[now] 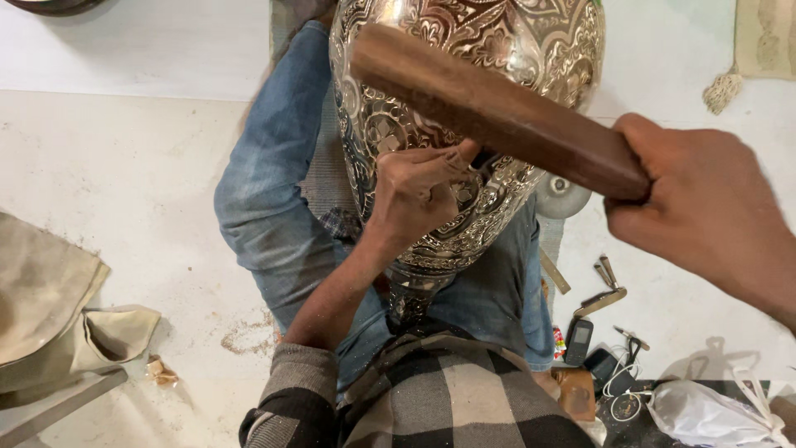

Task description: The person sits on the floor with a large engraved metal vase held between the legs and works its decorated surface. They hold a small punch against the metal with one hand and strike it with a wooden mallet held in the other hand, repositioning the punch repeatedly across the patterned areas.

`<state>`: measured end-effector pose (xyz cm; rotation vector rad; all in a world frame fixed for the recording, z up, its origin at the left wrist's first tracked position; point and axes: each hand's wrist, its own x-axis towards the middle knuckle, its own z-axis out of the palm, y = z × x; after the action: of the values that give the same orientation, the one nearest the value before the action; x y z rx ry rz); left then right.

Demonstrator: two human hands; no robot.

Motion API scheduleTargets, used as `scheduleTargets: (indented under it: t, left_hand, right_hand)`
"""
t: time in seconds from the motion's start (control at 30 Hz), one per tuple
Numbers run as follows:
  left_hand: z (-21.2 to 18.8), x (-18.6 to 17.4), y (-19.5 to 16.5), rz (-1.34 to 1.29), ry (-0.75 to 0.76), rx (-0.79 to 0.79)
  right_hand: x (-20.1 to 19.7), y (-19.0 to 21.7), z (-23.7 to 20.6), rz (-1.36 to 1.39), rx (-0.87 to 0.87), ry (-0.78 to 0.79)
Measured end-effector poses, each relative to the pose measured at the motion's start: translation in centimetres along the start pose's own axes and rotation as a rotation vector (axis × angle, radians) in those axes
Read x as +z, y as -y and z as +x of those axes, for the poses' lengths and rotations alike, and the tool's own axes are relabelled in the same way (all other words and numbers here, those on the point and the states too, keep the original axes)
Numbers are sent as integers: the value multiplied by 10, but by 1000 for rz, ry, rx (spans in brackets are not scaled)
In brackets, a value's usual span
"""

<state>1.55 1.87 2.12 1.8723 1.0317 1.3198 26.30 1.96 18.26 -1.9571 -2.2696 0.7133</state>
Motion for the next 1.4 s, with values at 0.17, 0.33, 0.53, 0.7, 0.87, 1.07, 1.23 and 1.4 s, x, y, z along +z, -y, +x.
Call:
scheduleTargets:
  t: [0.17, 0.33, 0.53, 0.7, 0.87, 1.07, 1.23, 1.4]
  left_hand:
    - [-2, 1, 4, 8, 28, -22]
    - [-4, 9, 10, -43, 6, 44]
    - [-5, 7, 8, -30, 24, 37]
    - [-2, 4, 6, -20, 26, 51]
    - [-1, 5, 5, -13, 26, 57]
    - [1, 2, 3, -16, 88, 10]
    - [0, 1, 5, -51, 63, 64]
    - [-6, -1, 26, -408, -179, -78]
  right_hand:
    - [10, -17, 1, -160, -51, 19]
    - [11, -27, -2, -151, -27, 56]
    - [4, -11, -2, -195, 9, 42]
    - [1, 5, 1, 7, -22, -27]
    - [2, -1, 0, 126, -96, -90]
    - [8, -10, 0, 37, -56, -64]
    - [10, -16, -5, -178, -51, 16]
    - [60, -48, -16, 371, -23, -131]
